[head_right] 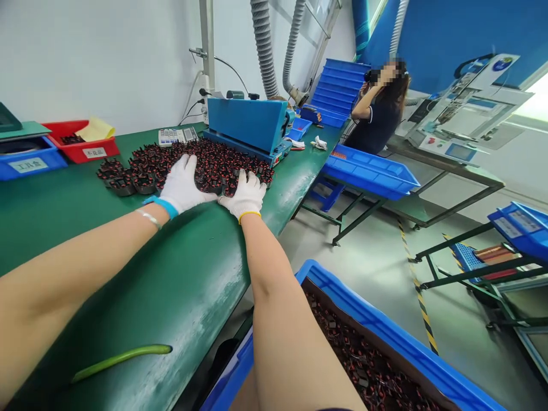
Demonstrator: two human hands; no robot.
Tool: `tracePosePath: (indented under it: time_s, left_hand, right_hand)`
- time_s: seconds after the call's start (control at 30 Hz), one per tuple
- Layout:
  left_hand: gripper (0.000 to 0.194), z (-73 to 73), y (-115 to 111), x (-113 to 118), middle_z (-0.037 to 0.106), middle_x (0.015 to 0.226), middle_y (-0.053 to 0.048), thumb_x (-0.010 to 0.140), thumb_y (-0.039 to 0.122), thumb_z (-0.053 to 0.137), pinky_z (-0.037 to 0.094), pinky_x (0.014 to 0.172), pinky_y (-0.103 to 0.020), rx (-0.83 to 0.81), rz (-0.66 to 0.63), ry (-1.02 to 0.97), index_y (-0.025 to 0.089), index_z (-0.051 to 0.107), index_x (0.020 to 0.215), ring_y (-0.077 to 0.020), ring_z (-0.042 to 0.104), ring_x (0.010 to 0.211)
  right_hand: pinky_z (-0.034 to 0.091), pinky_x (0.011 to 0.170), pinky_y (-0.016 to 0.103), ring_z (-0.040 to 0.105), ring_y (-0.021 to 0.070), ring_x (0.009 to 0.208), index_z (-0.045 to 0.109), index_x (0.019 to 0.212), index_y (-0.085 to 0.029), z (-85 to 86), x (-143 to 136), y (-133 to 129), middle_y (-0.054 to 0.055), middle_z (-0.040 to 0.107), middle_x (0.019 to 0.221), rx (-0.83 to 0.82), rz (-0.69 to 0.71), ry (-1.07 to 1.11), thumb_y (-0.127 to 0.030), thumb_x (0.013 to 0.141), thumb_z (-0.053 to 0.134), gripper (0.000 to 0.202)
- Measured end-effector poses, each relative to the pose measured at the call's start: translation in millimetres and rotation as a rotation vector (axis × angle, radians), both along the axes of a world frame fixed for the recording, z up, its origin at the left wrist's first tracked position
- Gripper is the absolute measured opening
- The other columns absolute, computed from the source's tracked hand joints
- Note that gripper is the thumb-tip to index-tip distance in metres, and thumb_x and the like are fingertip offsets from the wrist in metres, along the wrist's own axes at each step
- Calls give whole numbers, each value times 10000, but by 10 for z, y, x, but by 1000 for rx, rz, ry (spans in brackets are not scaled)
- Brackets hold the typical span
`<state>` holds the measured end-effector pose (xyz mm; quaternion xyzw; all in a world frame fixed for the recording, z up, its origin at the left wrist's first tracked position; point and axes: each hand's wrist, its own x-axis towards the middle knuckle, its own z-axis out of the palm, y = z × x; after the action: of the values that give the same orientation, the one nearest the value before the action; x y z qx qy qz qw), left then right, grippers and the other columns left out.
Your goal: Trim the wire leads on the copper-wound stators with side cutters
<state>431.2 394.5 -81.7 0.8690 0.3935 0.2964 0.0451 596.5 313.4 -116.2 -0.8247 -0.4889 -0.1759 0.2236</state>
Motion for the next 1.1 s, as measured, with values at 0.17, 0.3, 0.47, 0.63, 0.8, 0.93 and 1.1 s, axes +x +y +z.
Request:
tracePosePath:
  time_s: [0.17, 0.3, 0.47, 0.63, 0.8, 0.93, 1.1]
  left_hand:
    - [1490, -69, 7, -825, -42, 1540, -257, 310, 794, 705, 234, 1089, -589, -112, 422, 56, 112, 84, 1481, -508, 167, 1366]
    - [1448, -239, 320, -949, -1, 1536, -251, 332, 804, 685, 325, 1059, -522, -228, 519, 90, 146, 104, 1483, -499, 322, 1305]
    - [1321, -290, 500, -440, 73, 1530, -231, 439, 807, 640, 325, 1067, -482, -196, 418, 131, 156, 140, 1475, -465, 379, 1279]
    - [1311, -319, 674, -252, 20, 1543, -238, 475, 787, 651, 277, 1106, -464, -194, 432, 133, 114, 127, 1472, -459, 312, 1327]
    - [1301, -331, 656, -493, -97, 1550, -230, 563, 811, 565, 270, 1113, -430, -171, 285, 172, 102, -19, 1484, -429, 218, 1387]
    - [1228, -320, 416, -704, -87, 1539, -273, 651, 819, 444, 211, 1116, -503, -146, 316, 234, 46, -43, 1472, -437, 175, 1396]
    - [948, -256, 49, -1013, 232, 1528, -208, 753, 747, 352, 161, 1125, -529, -248, 213, 355, 89, 300, 1434, -381, 212, 1400]
  right_hand:
    - [72, 1113, 545, 208, 376, 1359, 282, 1441, -110, 141, -223, -183, 210, 236, 1487, 48, 242, -107, -676, 535, 717, 1153]
    - [337, 1034, 417, 439, 284, 1221, 451, 1347, -174, 136, -585, -284, 117, 478, 1350, -140, 711, -156, -594, 783, 555, 710]
    - [452, 925, 398, 513, 265, 1127, 470, 1313, -225, 24, -766, -67, 74, 512, 1313, -248, 669, -69, -541, 872, 455, 542]
    - [421, 978, 446, 479, 302, 1182, 409, 1371, -173, 10, -615, 271, 102, 462, 1381, -227, 508, 2, -548, 863, 454, 633]
    - [399, 1009, 391, 465, 264, 1212, 430, 1366, -212, 84, -686, 294, 56, 456, 1404, -274, 454, 4, -535, 871, 455, 591]
    - [485, 853, 362, 583, 240, 1030, 614, 1110, -288, 147, -719, 61, 24, 602, 1178, -318, 338, 37, -567, 895, 395, 415]
    - [503, 827, 359, 601, 210, 979, 605, 1109, -228, 271, -707, -358, 68, 606, 1126, -351, 229, 74, -482, 934, 437, 351]
